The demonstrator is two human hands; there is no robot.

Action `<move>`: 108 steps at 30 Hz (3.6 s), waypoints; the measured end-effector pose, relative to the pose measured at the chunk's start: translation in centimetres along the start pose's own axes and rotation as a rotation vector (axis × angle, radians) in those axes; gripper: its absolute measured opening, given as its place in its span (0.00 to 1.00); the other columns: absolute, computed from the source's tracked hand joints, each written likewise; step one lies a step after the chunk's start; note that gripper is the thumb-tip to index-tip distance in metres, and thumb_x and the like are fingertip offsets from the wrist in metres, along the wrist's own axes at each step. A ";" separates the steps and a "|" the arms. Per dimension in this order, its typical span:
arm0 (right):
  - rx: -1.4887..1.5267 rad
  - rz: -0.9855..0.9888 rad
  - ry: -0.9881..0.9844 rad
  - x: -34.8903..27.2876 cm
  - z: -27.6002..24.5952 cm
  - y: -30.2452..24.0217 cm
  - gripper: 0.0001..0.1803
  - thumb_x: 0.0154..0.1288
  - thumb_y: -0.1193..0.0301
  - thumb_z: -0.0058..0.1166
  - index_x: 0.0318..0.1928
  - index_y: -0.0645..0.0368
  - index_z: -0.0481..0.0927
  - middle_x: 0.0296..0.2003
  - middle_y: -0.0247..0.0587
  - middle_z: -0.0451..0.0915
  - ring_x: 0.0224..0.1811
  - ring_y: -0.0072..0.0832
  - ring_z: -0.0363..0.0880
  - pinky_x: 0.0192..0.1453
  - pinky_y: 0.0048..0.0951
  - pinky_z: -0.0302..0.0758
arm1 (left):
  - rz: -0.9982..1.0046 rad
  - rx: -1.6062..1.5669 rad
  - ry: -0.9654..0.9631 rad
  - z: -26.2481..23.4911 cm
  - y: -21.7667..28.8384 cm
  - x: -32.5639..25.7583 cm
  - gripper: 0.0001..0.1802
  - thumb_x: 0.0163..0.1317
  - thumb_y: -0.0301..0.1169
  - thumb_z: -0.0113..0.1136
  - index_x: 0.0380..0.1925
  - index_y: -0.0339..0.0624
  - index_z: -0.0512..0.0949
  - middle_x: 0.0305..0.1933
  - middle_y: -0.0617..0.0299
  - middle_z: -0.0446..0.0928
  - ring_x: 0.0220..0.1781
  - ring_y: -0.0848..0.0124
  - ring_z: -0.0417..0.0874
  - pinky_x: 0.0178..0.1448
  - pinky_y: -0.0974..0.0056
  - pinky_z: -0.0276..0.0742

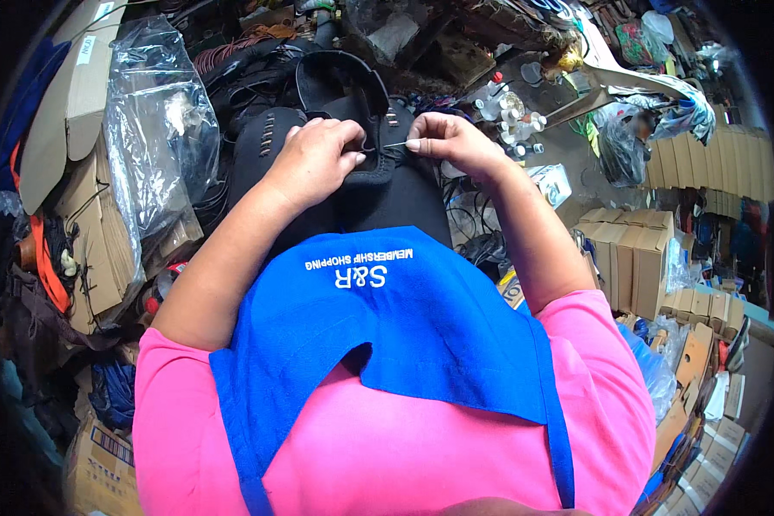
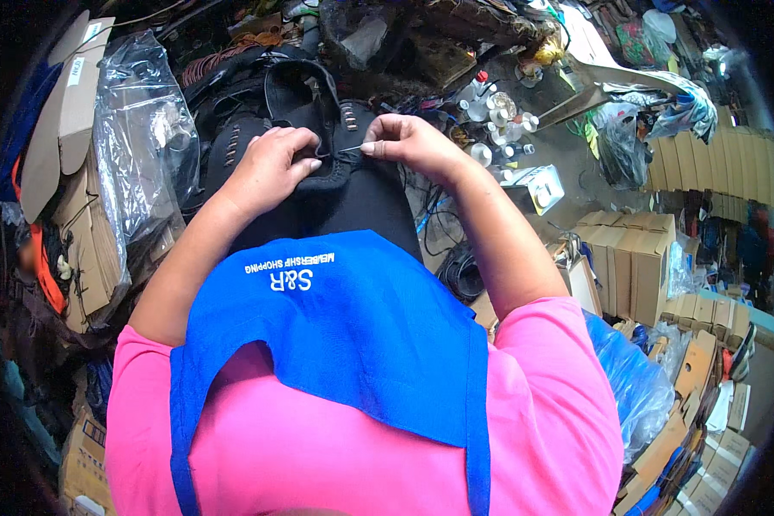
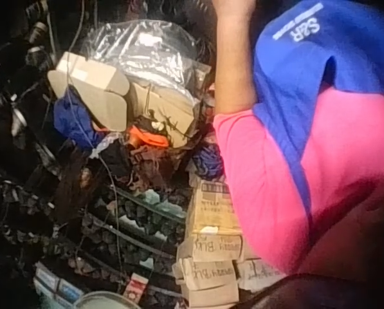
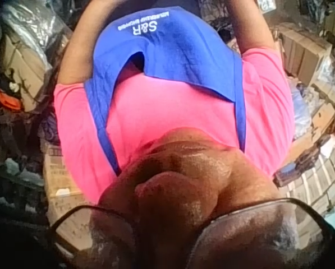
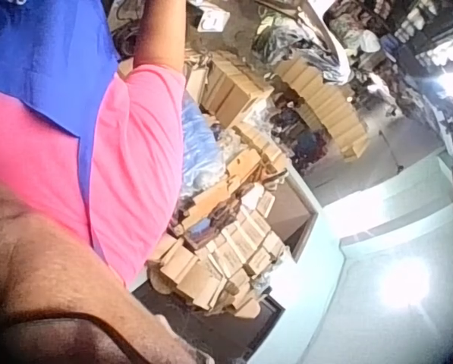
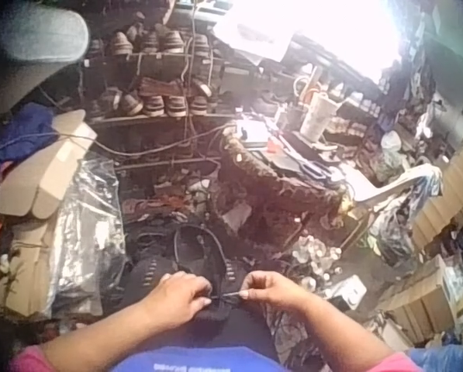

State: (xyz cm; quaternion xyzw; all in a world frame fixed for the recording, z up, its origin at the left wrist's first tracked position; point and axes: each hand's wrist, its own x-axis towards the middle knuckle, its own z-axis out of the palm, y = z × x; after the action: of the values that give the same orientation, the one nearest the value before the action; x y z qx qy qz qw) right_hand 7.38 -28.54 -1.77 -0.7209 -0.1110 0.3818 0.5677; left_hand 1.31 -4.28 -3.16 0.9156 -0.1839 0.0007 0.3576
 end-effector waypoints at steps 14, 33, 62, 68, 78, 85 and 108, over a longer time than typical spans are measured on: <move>-0.399 -0.275 0.183 -2.6 -0.8 -2.3 0.07 0.58 0.70 0.63 0.30 0.60 0.79 0.33 0.29 0.70 0.37 0.17 0.70 0.38 0.23 0.68 | 0.039 -0.028 -0.114 -0.3 -0.2 0.9 0.06 0.56 0.29 0.59 0.34 0.41 0.78 0.34 0.55 0.79 0.43 0.56 0.78 0.49 0.55 0.72; -1.501 -0.627 -0.005 0.2 2.1 -2.9 0.07 0.54 0.71 0.51 0.36 0.47 0.74 0.27 0.30 0.79 0.41 0.33 0.77 0.51 0.37 0.65 | 0.213 0.305 -0.110 -2.0 0.1 -0.9 0.06 0.55 0.27 0.56 0.34 0.47 0.75 0.34 0.61 0.73 0.45 0.61 0.73 0.49 0.56 0.64; -1.378 -0.597 0.029 -0.4 0.8 -2.4 0.06 0.54 0.72 0.52 0.34 0.53 0.76 0.33 0.37 0.77 0.44 0.37 0.76 0.54 0.37 0.66 | 0.174 0.272 -0.187 -4.7 -0.4 -2.9 0.05 0.56 0.24 0.51 0.34 0.43 0.73 0.32 0.56 0.74 0.43 0.58 0.74 0.50 0.54 0.64; -0.933 -0.073 0.340 -5.4 -6.3 1.9 0.04 0.59 0.71 0.57 0.34 0.56 0.80 0.28 0.34 0.79 0.34 0.29 0.78 0.40 0.28 0.72 | -0.386 0.017 -0.008 -10.2 -6.9 -10.8 0.08 0.56 0.21 0.57 0.36 0.42 0.78 0.34 0.59 0.79 0.37 0.67 0.77 0.48 0.64 0.70; 1.001 -0.381 0.305 -0.4 1.0 -3.1 0.09 0.67 0.63 0.55 0.35 0.55 0.77 0.31 0.36 0.79 0.36 0.26 0.79 0.50 0.39 0.76 | 0.009 -1.654 0.386 -7.9 -2.1 -5.3 0.09 0.66 0.35 0.56 0.37 0.40 0.76 0.38 0.59 0.77 0.43 0.65 0.75 0.57 0.59 0.69; 0.702 -0.341 0.720 -5.1 -7.1 1.2 0.08 0.70 0.64 0.51 0.33 0.49 0.70 0.20 0.21 0.62 0.19 0.13 0.57 0.27 0.21 0.60 | -0.395 -1.493 0.539 -10.6 -10.0 -12.0 0.15 0.69 0.44 0.50 0.28 0.48 0.66 0.23 0.70 0.60 0.21 0.79 0.57 0.30 0.72 0.57; -0.684 -0.437 0.052 2.1 -1.3 -1.7 0.10 0.51 0.80 0.59 0.36 0.55 0.83 0.33 0.36 0.76 0.39 0.28 0.77 0.45 0.28 0.74 | 0.096 -0.127 -0.115 -1.7 -0.5 6.0 0.25 0.41 0.32 0.74 0.41 0.40 0.75 0.48 0.57 0.72 0.52 0.60 0.75 0.57 0.62 0.71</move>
State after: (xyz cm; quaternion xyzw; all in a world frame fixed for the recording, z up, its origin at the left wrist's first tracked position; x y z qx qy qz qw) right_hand 10.13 -27.66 -1.00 -0.8370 -0.3680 0.1749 0.3654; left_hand 7.29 -4.84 -1.48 0.8798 -0.2474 -0.0464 0.4031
